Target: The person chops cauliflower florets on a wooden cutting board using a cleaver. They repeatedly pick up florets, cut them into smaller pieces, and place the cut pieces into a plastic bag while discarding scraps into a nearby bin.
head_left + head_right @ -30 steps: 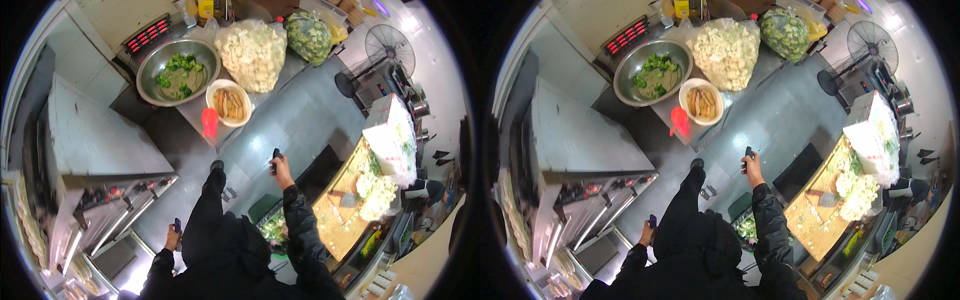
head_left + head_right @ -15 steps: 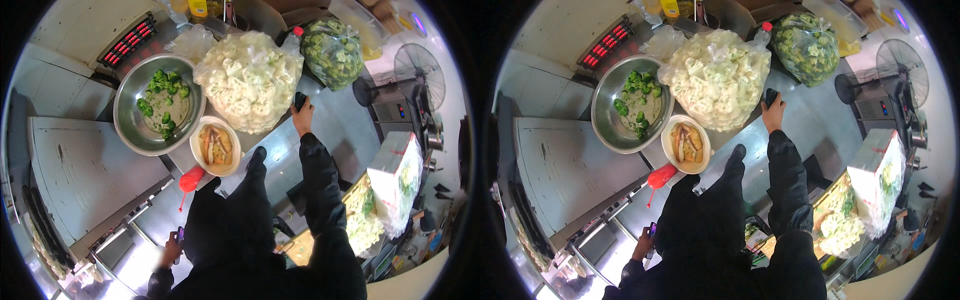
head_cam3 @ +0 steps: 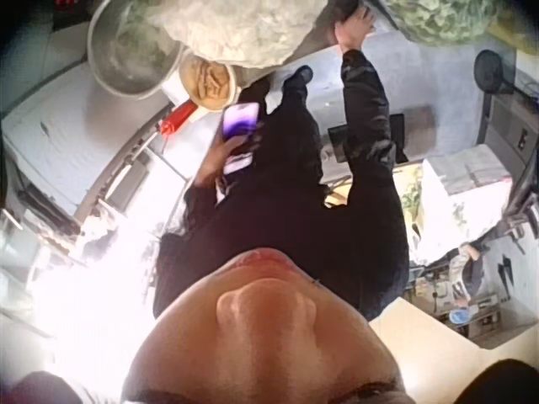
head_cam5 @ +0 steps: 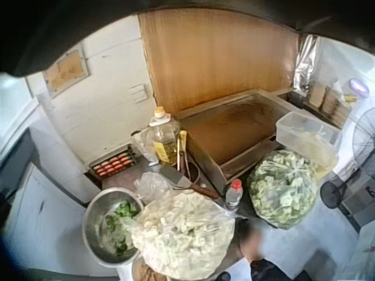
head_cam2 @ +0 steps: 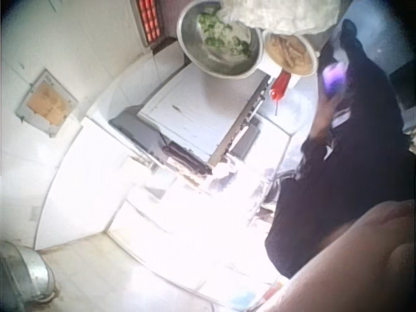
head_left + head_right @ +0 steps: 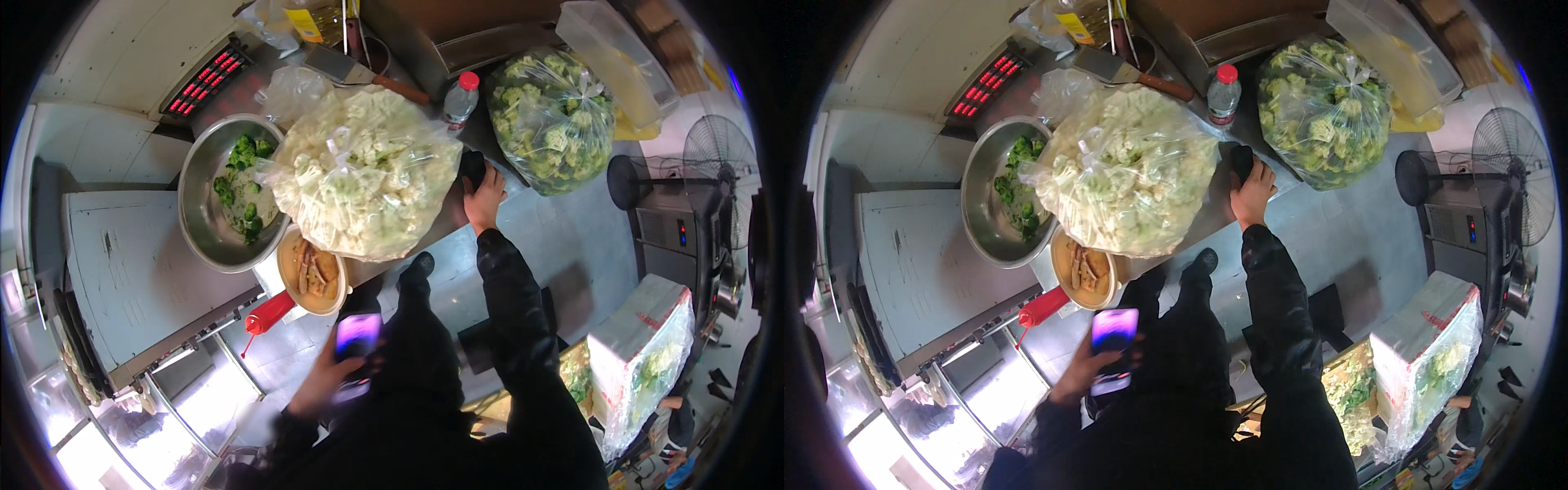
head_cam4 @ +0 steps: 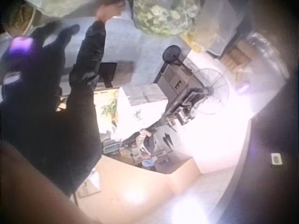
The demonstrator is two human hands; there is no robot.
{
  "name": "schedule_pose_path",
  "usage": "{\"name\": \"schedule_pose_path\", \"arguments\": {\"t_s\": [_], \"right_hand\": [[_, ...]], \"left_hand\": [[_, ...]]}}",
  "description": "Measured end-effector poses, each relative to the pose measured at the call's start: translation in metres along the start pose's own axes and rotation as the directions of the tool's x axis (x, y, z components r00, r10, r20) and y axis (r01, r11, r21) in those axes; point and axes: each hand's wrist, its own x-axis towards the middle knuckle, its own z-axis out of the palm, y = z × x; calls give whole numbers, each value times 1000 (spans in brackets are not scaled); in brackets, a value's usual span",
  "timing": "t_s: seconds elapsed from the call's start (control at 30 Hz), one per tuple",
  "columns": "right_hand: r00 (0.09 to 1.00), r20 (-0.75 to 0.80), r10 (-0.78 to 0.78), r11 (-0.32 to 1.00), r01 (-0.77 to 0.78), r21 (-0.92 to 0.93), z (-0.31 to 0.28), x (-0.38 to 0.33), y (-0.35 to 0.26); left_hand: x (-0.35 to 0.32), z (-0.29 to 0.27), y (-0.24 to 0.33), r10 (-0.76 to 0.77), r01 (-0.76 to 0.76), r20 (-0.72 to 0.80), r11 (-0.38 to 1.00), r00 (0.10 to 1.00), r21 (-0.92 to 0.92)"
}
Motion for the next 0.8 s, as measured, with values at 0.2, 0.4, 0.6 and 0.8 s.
{"name": "schedule_pose_path", "arguments": {"t_s": [0.2, 0.4, 0.6, 0.8], "right_hand": [[991, 9, 133, 886, -123, 447, -90, -18, 17], [967, 21, 253, 909, -245, 338, -156, -86, 16], [914, 130, 383, 814, -401, 420, -119, -65, 36], [964, -12, 264, 952, -259, 164, -70, 8, 63]], "left_hand": [[243, 101, -54, 124, -144, 143, 980, 982, 136], [394, 176, -44, 714, -207, -255, 491, 652, 846], [413, 191, -8, 552, -132, -338, 644, 762, 754], [404, 199, -5, 546, -89, -323, 598, 773, 797]]}}
